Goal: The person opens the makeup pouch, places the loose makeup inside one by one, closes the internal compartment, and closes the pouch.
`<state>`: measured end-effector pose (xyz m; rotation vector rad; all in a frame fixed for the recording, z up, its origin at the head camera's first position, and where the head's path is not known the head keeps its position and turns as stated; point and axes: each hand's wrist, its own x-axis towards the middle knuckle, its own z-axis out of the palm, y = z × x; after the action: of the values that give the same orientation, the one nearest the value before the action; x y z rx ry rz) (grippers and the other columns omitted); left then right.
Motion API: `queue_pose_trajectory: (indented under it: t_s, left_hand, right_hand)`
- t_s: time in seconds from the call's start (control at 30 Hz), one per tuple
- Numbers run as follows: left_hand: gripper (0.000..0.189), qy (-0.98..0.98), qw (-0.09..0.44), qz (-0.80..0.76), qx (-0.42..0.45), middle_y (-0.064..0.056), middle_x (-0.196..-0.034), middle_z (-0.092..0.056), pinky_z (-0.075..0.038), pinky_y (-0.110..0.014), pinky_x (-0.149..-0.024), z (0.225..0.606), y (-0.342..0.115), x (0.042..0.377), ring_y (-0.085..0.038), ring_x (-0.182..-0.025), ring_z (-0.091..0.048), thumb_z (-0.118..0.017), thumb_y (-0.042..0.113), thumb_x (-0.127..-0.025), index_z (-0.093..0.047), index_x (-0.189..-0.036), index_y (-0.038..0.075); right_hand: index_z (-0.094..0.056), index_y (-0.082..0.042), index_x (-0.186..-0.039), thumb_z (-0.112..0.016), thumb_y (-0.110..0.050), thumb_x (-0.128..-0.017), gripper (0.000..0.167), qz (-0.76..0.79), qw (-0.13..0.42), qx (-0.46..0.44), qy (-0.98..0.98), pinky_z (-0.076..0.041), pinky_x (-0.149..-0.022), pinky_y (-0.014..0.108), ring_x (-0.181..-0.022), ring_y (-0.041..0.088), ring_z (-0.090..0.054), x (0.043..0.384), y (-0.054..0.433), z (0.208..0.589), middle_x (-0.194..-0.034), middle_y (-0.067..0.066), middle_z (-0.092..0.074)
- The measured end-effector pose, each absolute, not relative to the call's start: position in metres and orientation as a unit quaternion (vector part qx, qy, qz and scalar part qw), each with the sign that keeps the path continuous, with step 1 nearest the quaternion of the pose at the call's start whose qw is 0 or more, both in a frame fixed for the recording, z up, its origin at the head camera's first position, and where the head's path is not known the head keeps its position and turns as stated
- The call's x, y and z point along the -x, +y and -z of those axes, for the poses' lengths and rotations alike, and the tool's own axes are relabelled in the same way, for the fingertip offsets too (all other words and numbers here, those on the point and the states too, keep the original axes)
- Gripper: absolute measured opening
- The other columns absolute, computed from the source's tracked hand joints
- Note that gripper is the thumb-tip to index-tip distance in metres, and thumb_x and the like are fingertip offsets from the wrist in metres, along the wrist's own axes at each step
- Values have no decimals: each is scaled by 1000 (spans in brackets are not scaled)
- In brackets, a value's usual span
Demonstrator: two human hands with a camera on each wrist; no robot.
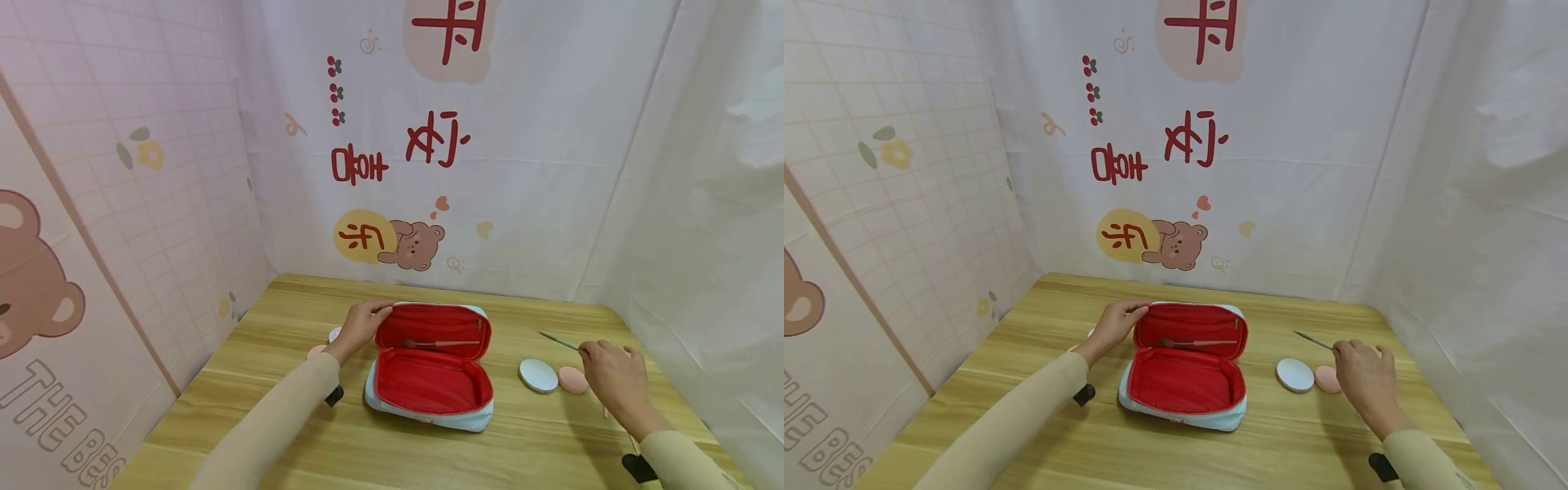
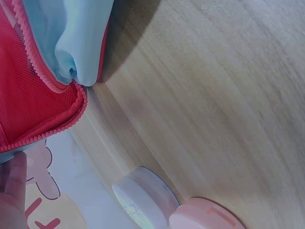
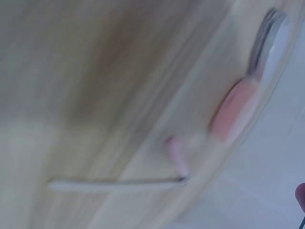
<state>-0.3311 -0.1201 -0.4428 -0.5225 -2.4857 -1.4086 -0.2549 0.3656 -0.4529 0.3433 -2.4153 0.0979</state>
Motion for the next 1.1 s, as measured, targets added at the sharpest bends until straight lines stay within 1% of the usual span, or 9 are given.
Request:
queue_pose_trajectory:
  t_s: [0.1, 0.2, 0.37, 0.43, 0.7, 0.83, 0.93, 1.03, 1.1]
  left_hand:
    - [29, -850, 118, 481, 176, -9, -121, -67, -51, -43, -95, 443, -120, 331, -28, -114, -61, -60, 18, -100, -69, -124, 4]
    - [29, -851, 120, 479, 180, -10, -121, -67, -51, -43, -95, 443, -120, 331, -28, -114, -61, -60, 18, -101, -70, -124, 4]
    - [28, -852, 119, 475, 185, -10, -121, -67, -52, -43, -94, 441, -119, 331, -28, -113, -61, -59, 18, -101, -70, -123, 5]
    - [28, -851, 113, 479, 184, -10, -121, -68, -52, -42, -94, 440, -119, 331, -28, -113, -61, -59, 18, -101, -70, -124, 5]
    - [27, -848, 98, 492, 170, -8, -119, -69, -52, -40, -94, 439, -119, 333, -25, -113, -62, -60, 19, -101, -71, -123, 8]
    - [27, -850, 99, 491, 165, -7, -119, -69, -52, -41, -94, 439, -120, 333, -25, -113, -62, -61, 19, -100, -71, -123, 9]
    - [27, -849, 101, 491, 167, -8, -119, -69, -52, -41, -94, 439, -120, 333, -26, -112, -62, -60, 19, -100, -71, -123, 8]
    - [28, -849, 100, 490, 169, -9, -118, -69, -52, -42, -94, 439, -120, 332, -26, -112, -62, -60, 18, -100, -70, -123, 6]
    - [29, -848, 97, 492, 170, -9, -118, -69, -52, -42, -93, 439, -121, 332, -26, -111, -63, -59, 18, -101, -70, -124, 5]
  right_hand:
    - [-73, -5, -90, -73, -7, -83, 7, -37, 354, -146, -923, -39, -86, 70, -73, 33, -67, 260, 350, 451, -79, 10, -70]
    - [-72, -4, -89, -74, -6, -80, 10, -28, 365, -173, -914, -41, -85, 68, -74, 32, -66, 262, 337, 451, -80, 11, -69]
    - [-71, -4, -90, -72, -6, -83, 8, -28, 368, -188, -910, -42, -86, 68, -75, 33, -67, 266, 320, 450, -83, 12, -69]
    - [-72, -5, -91, -72, -9, -85, 7, -30, 373, -182, -909, -42, -87, 67, -74, 33, -68, 270, 313, 448, -83, 11, -70]
    - [-72, -9, -89, -76, -10, -82, 8, -33, 397, -212, -892, -41, -90, 65, -78, 31, -67, 279, 292, 449, -85, 8, -70]
    - [-71, -9, -87, -72, -14, -83, 6, -22, 431, -239, -870, -42, -88, 65, -78, 36, -65, 284, 280, 447, -82, 7, -69]
    - [-71, -7, -87, -66, -18, -87, 12, -12, 450, -257, -855, -42, -88, 65, -77, 38, -64, 286, 271, 446, -81, 8, -68]
    - [-71, -7, -87, -61, -20, -90, 16, -5, 451, -266, -852, -42, -90, 65, -77, 39, -63, 289, 262, 447, -82, 9, -68]
    - [-71, -6, -88, -62, -19, -89, 15, -2, 447, -271, -852, -42, -91, 65, -77, 38, -63, 290, 257, 448, -82, 8, -68]
